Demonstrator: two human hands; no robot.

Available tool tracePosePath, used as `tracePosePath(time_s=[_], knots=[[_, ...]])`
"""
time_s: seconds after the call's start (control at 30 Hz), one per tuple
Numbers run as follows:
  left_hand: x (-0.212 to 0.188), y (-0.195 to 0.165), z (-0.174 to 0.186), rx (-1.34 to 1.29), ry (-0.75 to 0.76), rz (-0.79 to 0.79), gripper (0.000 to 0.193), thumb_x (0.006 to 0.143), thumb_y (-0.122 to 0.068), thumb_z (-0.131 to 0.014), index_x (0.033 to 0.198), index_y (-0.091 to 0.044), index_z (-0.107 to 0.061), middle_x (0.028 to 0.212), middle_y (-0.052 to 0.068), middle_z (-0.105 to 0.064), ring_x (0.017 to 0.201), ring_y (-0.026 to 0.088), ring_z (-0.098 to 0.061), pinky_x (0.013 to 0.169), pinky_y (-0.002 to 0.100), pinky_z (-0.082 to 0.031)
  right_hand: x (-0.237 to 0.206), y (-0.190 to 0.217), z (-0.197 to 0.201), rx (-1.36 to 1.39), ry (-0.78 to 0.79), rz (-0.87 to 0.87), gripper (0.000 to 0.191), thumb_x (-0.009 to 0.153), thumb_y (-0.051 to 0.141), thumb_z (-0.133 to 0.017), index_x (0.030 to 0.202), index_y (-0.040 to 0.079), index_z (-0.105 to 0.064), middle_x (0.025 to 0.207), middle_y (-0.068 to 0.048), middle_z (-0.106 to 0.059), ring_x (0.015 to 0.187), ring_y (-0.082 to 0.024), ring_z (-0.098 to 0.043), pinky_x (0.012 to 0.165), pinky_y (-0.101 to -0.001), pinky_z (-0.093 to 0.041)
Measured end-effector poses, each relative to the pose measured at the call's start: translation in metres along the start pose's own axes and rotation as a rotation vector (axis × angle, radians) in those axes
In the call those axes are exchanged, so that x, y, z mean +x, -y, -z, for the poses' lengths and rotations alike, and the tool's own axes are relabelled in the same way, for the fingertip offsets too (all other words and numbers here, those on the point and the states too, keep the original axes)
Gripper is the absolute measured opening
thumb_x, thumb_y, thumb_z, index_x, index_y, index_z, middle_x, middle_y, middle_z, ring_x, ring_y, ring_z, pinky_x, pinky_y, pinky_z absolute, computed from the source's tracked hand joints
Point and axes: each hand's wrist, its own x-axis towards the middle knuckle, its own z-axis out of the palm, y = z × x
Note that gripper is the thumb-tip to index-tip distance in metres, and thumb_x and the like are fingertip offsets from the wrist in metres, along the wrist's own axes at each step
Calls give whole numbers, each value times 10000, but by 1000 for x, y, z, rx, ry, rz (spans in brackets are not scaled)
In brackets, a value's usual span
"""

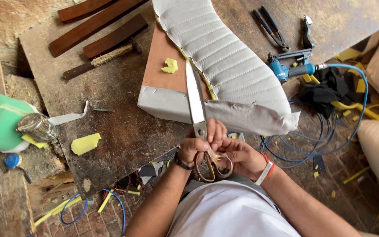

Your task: The person staples quilted fabric onto a wooden frame using a pneumatic staple gun, trims excess fabric with scissors, and adjusts foam padding. They repeatedly pull and staple the fabric to secure it around the edges of the frame.

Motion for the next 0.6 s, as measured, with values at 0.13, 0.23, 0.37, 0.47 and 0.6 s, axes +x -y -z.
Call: tracePosePath(time_s=[0.13, 0.23, 0.37, 0.47, 0.6], knots=[[32, 6, -15, 42, 36, 184, 200, 729, -145, -697, 856, -87, -555, 757, 70, -608, 830, 177, -574, 918, 302, -454, -20, 15, 21, 27, 266, -41, 434, 888, 105, -825, 1252, 10, -608, 1116, -75, -678, 967, -142, -651, 822, -249, -530], [52, 11, -24, 173, 21, 282, 209, 730, -143, -713, 877, -82, -578, 852, 61, -626, 877, 190, -586, 889, 322, -478, -25, 36, 40, -58, 302, -59, 504, 804, 218, -902, 1177, 52, -606, 1056, -33, -664, 952, -131, -653, 814, -275, -535], [83, 38, -30, 372, -128, 184, 245, 770, -164, -744, 941, -75, -592, 984, 58, -635, 940, 174, -592, 887, 308, -496, -20, 92, 77, -156, 443, -183, 419, 828, 355, -885, 985, 40, -658, 862, -49, -672, 789, -157, -654, 728, -280, -518], [96, 66, -31, 748, -366, 214, 357, 853, -337, -736, 1074, -82, -621, 995, 61, -698, 962, 166, -652, 888, 299, -517, -18, 161, 110, -395, 317, -293, 432, 886, 405, -850, 845, 29, -641, 693, -27, -595, 575, -121, -560, 544, -237, -435], [95, 98, -28, 997, -1120, 187, 574, 793, -575, -744, 1059, -74, -657, 977, 80, -751, 922, 180, -744, 785, 337, -606, 2, 241, 139, -1262, -11, -426, 356, 812, 340, -803, 835, 12, -665, 587, -20, -541, 466, -114, -509, 423, -252, -404]])
